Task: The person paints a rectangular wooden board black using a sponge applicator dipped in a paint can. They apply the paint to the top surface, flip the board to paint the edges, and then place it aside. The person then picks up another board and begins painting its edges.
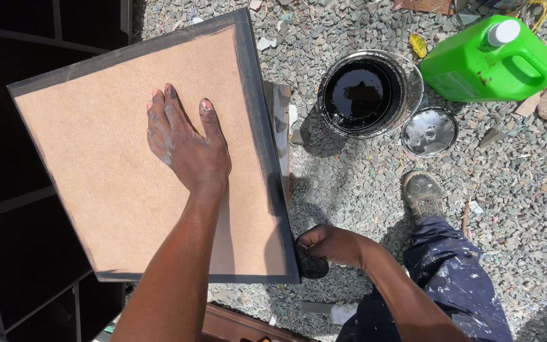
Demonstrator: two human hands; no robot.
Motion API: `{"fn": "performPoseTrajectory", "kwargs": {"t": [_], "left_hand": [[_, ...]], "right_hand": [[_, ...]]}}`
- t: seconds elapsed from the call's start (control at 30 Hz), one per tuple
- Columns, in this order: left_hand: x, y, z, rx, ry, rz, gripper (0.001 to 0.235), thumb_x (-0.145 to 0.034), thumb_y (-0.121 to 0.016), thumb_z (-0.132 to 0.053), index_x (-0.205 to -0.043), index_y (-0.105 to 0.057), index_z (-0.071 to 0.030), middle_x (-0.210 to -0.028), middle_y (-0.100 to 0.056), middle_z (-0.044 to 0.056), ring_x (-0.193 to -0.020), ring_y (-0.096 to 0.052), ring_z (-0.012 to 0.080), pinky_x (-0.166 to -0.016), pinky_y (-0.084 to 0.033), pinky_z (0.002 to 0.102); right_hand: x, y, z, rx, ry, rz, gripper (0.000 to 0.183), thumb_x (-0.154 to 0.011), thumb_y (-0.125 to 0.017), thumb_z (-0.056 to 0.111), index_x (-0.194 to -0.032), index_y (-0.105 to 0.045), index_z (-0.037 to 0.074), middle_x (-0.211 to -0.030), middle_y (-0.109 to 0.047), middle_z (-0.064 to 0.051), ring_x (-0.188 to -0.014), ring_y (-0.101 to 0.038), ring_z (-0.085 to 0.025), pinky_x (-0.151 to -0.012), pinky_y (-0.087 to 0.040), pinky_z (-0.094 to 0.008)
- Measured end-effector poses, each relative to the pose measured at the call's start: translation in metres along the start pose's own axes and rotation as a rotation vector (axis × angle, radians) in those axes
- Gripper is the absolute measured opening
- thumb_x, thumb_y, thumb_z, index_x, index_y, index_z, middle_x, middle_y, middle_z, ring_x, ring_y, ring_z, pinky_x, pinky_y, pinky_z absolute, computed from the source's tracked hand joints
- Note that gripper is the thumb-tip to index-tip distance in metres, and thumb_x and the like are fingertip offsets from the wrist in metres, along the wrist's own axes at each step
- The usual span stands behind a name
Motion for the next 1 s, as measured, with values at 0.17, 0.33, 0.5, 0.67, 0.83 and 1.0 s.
{"fn": "performPoseTrajectory", "kwargs": {"t": [0.17, 0.33, 0.5, 0.67, 0.83, 1.0], "left_hand": [[0.003, -0.003, 0.001, -0.034, -0.092, -0.206, 0.065, -0.108, -0.037, -0.055, -0.152, -0.050, -0.009, -0.159, -0.045, 0.016, -0.150, -0.038, 0.0359, -0.122, -0.024, 0.056], [0.000, -0.005, 0.005, -0.053, -0.037, -0.156, 0.067, -0.108, -0.038, -0.059, -0.157, -0.044, -0.014, -0.165, -0.040, 0.012, -0.154, -0.033, 0.0342, -0.125, -0.020, 0.057], [-0.002, -0.009, 0.010, -0.120, -0.057, -0.215, 0.066, -0.106, -0.042, -0.057, -0.155, -0.048, -0.013, -0.161, -0.046, 0.010, -0.152, -0.038, 0.0316, -0.122, -0.026, 0.055], [-0.002, -0.004, 0.007, -0.089, 0.009, -0.126, 0.068, -0.105, -0.044, -0.057, -0.160, -0.041, -0.016, -0.166, -0.039, 0.009, -0.156, -0.030, 0.0280, -0.127, -0.016, 0.050], [-0.003, -0.018, 0.017, -0.177, -0.003, -0.137, 0.074, -0.099, -0.047, -0.061, -0.159, -0.043, -0.018, -0.166, -0.041, 0.006, -0.155, -0.034, 0.0274, -0.125, -0.022, 0.052], [-0.004, -0.010, 0.013, -0.144, -0.020, -0.197, 0.075, -0.095, -0.054, -0.061, -0.153, -0.052, -0.014, -0.159, -0.051, 0.010, -0.150, -0.042, 0.0291, -0.122, -0.028, 0.052]], "right_hand": [[-0.008, 0.006, -0.114, 0.058, -0.222, 0.092, 0.022, -0.093, -0.059, -0.003, -0.104, -0.076, 0.007, -0.091, -0.073, 0.001, -0.083, -0.066, -0.013, -0.096, -0.054, -0.037], [0.017, 0.012, -0.112, -0.302, -0.084, -0.120, 0.023, -0.085, -0.056, -0.008, -0.098, -0.072, 0.000, -0.092, -0.068, -0.006, -0.082, -0.061, -0.020, -0.084, -0.046, -0.037], [0.029, 0.067, -0.056, -0.322, -0.199, -0.495, 0.049, -0.091, -0.057, 0.003, -0.140, -0.062, 0.008, -0.151, -0.054, -0.018, -0.124, -0.051, -0.033, -0.087, -0.038, -0.043], [0.042, 0.109, 0.044, -0.273, -0.067, -0.653, 0.056, -0.088, -0.053, 0.001, -0.143, -0.057, 0.009, -0.165, -0.044, -0.009, -0.154, -0.031, -0.029, -0.127, -0.012, -0.056], [0.062, 0.072, 0.185, 0.437, -0.095, -0.719, 0.056, -0.099, -0.043, 0.014, -0.155, -0.040, 0.014, -0.171, -0.024, -0.008, -0.116, -0.070, -0.025, -0.099, -0.053, -0.043], [0.053, 0.087, 0.267, 0.147, 0.229, -0.749, 0.041, -0.096, -0.054, -0.005, -0.135, -0.058, 0.006, -0.078, -0.038, 0.000, -0.066, -0.034, -0.014, -0.079, -0.036, -0.033]]}}
Point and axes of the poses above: each hand's wrist, its own x-axis away from the middle knuckle, its own y-axis out of the back of the hand, z = x × y, the point moved 3 cm from there along -x, towards the middle knuckle
